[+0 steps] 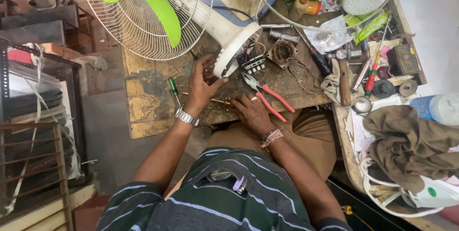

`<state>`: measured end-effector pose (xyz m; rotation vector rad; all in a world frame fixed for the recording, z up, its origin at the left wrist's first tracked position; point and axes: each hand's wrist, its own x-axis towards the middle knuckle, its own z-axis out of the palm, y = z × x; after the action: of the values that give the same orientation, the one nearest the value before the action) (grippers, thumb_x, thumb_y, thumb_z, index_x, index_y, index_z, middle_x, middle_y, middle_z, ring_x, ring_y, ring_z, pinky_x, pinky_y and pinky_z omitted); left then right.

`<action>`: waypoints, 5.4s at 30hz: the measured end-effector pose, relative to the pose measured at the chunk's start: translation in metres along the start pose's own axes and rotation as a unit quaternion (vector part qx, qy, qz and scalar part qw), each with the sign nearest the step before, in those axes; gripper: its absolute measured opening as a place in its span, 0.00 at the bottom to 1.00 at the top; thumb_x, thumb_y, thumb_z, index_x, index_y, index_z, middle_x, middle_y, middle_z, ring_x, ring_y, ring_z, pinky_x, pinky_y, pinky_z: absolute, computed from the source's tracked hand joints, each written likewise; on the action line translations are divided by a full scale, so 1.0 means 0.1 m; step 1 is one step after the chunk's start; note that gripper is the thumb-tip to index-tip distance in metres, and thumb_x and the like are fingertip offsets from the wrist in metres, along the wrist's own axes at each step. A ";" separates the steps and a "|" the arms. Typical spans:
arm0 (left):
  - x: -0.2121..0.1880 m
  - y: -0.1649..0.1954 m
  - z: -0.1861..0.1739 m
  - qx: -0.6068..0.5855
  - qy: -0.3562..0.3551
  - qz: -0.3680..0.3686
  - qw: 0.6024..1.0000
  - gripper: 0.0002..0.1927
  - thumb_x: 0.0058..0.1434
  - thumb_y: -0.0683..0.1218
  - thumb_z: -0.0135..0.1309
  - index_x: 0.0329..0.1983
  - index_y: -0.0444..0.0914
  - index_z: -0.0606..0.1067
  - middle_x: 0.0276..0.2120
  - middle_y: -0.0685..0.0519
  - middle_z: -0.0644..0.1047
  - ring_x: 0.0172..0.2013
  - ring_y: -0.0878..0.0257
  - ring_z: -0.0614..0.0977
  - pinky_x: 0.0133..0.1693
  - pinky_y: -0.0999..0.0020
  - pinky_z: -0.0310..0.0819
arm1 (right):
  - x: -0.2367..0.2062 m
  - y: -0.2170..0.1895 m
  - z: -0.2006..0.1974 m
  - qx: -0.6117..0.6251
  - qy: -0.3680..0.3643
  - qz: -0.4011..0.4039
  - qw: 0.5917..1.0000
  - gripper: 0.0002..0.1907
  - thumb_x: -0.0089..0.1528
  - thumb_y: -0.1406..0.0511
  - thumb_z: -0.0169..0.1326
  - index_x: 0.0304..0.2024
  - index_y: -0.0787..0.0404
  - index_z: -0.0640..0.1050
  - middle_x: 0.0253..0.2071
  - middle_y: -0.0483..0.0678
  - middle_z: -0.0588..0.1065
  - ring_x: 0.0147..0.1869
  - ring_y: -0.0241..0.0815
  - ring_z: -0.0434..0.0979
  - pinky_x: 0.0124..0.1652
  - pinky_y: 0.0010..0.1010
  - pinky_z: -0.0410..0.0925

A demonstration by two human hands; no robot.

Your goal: The person works on the internal wiring of a standing fan's motor housing using a screwdriver and pliers. They repeatedly tighten or adjust connections inside the white base, then briefly rotate the fan blades by hand to check movement before returning to the wiring.

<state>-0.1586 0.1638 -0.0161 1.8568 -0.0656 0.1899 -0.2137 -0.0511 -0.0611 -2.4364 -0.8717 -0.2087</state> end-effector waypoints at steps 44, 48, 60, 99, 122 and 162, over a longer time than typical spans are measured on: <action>0.04 0.04 -0.14 0.063 -0.075 0.073 0.993 0.35 0.54 0.37 0.68 0.64 0.37 0.68 0.68 0.45 0.65 0.65 0.51 0.73 0.56 0.63 0.80 | -0.36 -0.04 -0.52 0.091 0.001 0.081 0.993 0.18 0.61 0.65 0.61 0.53 0.56 0.80 0.44 0.50 0.75 0.47 0.53 0.75 0.45 0.42 0.68; 0.06 -0.03 -0.11 0.079 -0.067 0.081 0.991 0.36 0.55 0.37 0.67 0.67 0.36 0.66 0.67 0.44 0.66 0.66 0.50 0.73 0.59 0.60 0.76 | -0.57 -0.12 -0.80 0.115 0.074 0.148 0.979 0.19 0.59 0.67 0.62 0.54 0.59 0.79 0.42 0.52 0.75 0.46 0.53 0.76 0.44 0.41 0.68; 0.00 -0.29 0.13 0.184 -0.021 0.109 0.977 0.36 0.60 0.41 0.65 0.68 0.35 0.61 0.60 0.36 0.73 0.59 0.42 0.77 0.59 0.50 0.73 | -0.81 -0.23 -0.98 0.192 0.168 0.330 0.909 0.17 0.57 0.68 0.67 0.49 0.64 0.82 0.36 0.50 0.78 0.37 0.40 0.77 0.37 0.30 0.69; -0.07 -0.12 0.19 0.147 0.001 0.072 0.987 0.35 0.61 0.38 0.58 0.70 0.40 0.59 0.47 0.37 0.81 0.46 0.41 0.84 0.43 0.52 0.80 | -0.64 0.32 -0.77 0.688 -0.038 0.481 0.543 0.16 0.61 0.64 0.64 0.50 0.62 0.78 0.40 0.48 0.78 0.38 0.41 0.78 0.37 0.31 0.71; -0.01 -0.11 0.20 0.177 0.001 0.064 0.982 0.37 0.58 0.41 0.63 0.69 0.41 0.61 0.41 0.43 0.83 0.36 0.49 0.87 0.35 0.58 0.81 | -0.67 0.45 -0.73 0.711 -0.063 0.489 0.502 0.14 0.66 0.60 0.53 0.42 0.66 0.78 0.28 0.48 0.76 0.16 0.26 0.59 0.13 0.17 0.50; 0.00 -0.16 0.25 -0.007 -0.020 -0.006 1.000 0.34 0.58 0.35 0.63 0.66 0.37 0.63 0.58 0.40 0.78 0.60 0.54 0.81 0.61 0.63 0.77 | -1.19 0.43 0.15 0.455 0.007 0.386 0.802 0.17 0.62 0.68 0.62 0.52 0.67 0.78 0.43 0.45 0.81 0.44 0.30 0.78 0.42 0.21 0.71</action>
<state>-0.1542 0.1445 -0.0380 1.8467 -0.0824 0.1444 -0.2799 -0.1358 -0.1300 -1.6441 0.1280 0.4135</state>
